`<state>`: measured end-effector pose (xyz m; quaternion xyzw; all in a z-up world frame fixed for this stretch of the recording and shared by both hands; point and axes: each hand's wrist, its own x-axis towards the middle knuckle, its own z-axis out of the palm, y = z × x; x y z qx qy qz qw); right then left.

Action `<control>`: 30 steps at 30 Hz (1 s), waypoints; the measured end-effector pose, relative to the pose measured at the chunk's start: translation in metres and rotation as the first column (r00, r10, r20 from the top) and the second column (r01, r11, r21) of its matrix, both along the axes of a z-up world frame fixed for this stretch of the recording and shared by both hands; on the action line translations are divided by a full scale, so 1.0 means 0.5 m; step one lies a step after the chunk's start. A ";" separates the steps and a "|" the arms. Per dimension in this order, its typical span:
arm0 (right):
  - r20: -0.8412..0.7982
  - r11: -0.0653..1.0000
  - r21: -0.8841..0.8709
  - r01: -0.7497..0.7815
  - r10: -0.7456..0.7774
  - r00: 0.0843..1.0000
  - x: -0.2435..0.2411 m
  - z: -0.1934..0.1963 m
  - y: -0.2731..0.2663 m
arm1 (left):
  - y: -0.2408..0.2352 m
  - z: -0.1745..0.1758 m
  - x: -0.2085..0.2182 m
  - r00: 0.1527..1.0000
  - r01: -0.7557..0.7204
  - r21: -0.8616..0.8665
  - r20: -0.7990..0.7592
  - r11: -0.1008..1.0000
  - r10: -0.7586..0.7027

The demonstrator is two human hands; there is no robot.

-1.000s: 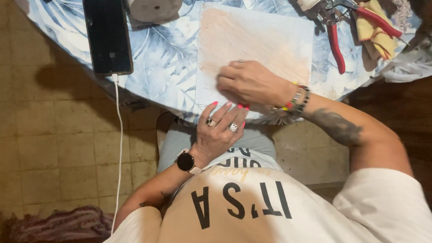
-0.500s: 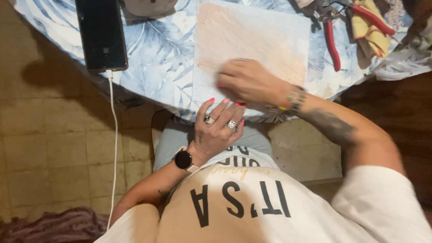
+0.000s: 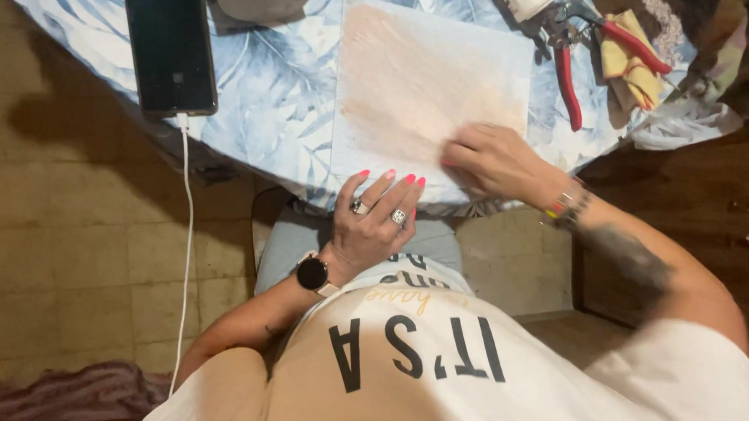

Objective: Decorating a white tumbler with purple floral cutouts using adhesive and a small applicator tool

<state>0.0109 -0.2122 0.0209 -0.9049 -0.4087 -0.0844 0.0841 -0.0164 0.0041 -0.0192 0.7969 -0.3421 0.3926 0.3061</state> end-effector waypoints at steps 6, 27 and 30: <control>0.096 0.945 0.147 -0.291 0.279 0.955 0.125 0.016 0.201 | -0.004 -0.009 -0.004 1.000 -0.004 0.036 -0.021 0.999 0.005; -0.364 0.610 0.660 0.438 -0.251 0.897 -0.059 -0.018 0.127 | -0.004 0.122 0.025 0.801 0.147 -0.506 -0.444 0.850 -0.402; -0.348 0.582 0.676 0.451 -0.287 0.892 -0.052 -0.009 0.144 | -0.019 0.103 0.022 0.769 0.122 -0.523 -0.488 0.844 -0.413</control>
